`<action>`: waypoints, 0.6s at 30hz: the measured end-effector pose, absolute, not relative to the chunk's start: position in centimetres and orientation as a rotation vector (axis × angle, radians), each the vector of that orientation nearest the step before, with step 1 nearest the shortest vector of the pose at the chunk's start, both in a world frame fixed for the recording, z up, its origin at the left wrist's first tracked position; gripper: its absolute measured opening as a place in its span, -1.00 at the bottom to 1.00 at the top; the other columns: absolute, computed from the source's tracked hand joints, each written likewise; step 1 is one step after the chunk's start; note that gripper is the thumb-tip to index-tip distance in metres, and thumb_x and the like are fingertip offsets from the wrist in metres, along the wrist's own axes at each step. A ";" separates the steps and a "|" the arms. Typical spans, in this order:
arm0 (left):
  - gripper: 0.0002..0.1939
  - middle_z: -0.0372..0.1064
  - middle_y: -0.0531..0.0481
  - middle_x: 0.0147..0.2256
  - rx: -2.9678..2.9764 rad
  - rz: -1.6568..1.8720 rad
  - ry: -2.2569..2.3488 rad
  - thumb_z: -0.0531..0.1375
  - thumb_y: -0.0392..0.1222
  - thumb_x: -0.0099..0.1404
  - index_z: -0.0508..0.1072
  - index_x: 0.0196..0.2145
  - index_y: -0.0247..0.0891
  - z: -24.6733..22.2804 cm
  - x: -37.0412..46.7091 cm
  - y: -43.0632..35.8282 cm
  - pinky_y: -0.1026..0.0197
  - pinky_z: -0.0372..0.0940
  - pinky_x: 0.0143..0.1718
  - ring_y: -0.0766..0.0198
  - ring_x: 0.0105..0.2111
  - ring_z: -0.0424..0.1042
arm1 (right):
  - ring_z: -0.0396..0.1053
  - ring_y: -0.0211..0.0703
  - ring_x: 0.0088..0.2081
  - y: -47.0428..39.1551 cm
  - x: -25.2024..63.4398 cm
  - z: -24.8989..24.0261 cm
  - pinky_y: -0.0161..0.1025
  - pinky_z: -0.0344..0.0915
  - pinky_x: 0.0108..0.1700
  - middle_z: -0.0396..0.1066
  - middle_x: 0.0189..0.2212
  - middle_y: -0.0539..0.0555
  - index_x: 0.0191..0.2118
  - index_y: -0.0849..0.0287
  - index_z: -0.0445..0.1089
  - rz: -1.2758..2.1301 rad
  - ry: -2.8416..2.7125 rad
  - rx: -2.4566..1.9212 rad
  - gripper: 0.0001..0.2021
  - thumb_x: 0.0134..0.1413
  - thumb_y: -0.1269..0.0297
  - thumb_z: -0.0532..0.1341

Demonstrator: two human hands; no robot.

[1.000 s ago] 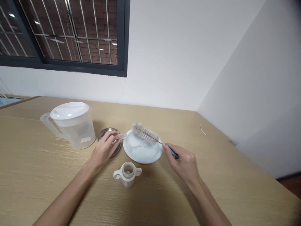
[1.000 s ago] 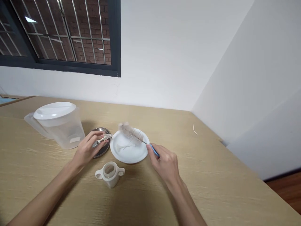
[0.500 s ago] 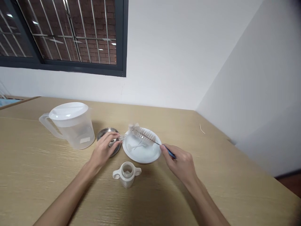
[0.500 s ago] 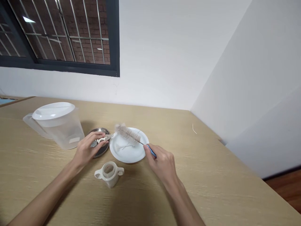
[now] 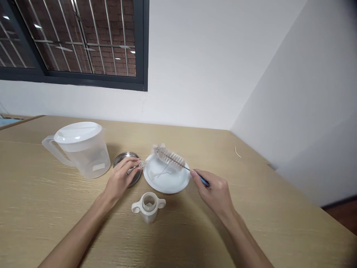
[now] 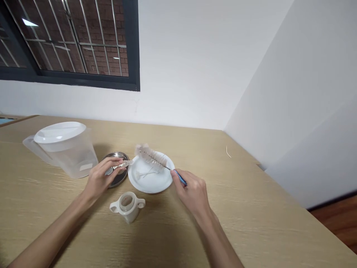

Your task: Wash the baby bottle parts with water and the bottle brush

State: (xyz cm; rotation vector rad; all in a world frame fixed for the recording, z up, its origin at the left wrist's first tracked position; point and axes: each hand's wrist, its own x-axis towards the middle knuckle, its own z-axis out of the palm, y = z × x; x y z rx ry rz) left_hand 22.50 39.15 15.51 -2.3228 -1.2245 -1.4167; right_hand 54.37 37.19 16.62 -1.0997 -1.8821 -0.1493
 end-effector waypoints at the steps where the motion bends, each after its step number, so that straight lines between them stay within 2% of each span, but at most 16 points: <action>1: -0.90 0.50 -0.06 -0.15 -2.318 -1.419 -1.228 0.23 -0.29 0.35 0.45 -0.16 -0.22 15.5 22.5 39.1 0.18 0.39 -0.08 0.22 -0.14 0.50 | 0.36 -0.31 -0.52 37.1 54.2 16.7 -0.35 0.21 -0.42 0.53 -0.45 0.03 -0.27 0.22 0.53 -0.123 -1.890 -1.063 -0.80 0.31 0.27 0.18; 6: -0.92 0.51 -0.05 -0.17 -2.286 -1.427 -1.256 0.24 -0.27 0.34 0.45 -0.19 -0.22 15.6 22.4 39.0 0.18 0.39 -0.09 0.22 -0.14 0.50 | 0.30 -0.32 -0.57 37.1 53.8 16.2 -0.33 0.15 -0.47 0.48 -0.52 0.01 -0.27 0.22 0.53 -0.203 -1.954 -1.038 -0.80 0.30 0.27 0.19; 9: -0.92 0.51 -0.05 -0.17 -2.282 -1.444 -1.258 0.24 -0.27 0.34 0.45 -0.19 -0.22 15.6 22.3 39.1 0.18 0.39 -0.10 0.22 -0.14 0.50 | 0.34 -0.31 -0.56 37.4 54.2 16.2 -0.32 0.17 -0.45 0.50 -0.51 0.02 -0.28 0.22 0.53 -0.274 -1.906 -1.096 -0.80 0.29 0.26 0.20; 14: -0.92 0.51 -0.06 -0.16 -2.291 -1.458 -1.260 0.23 -0.26 0.35 0.46 -0.19 -0.22 15.5 22.4 39.2 0.17 0.40 -0.09 0.21 -0.14 0.51 | 0.39 -0.28 -0.51 37.1 54.2 16.5 -0.33 0.23 -0.42 0.55 -0.42 0.06 -0.24 0.22 0.53 -0.152 -1.871 -1.037 -0.83 0.29 0.30 0.20; 18: -0.92 0.51 -0.07 -0.16 -2.282 -1.462 -1.264 0.23 -0.25 0.35 0.47 -0.18 -0.21 15.6 22.4 39.1 0.15 0.40 -0.09 0.19 -0.13 0.51 | 0.35 -0.32 -0.54 37.0 53.9 16.2 -0.34 0.20 -0.45 0.53 -0.45 0.04 -0.23 0.22 0.53 -0.141 -1.954 -0.988 -0.84 0.29 0.30 0.20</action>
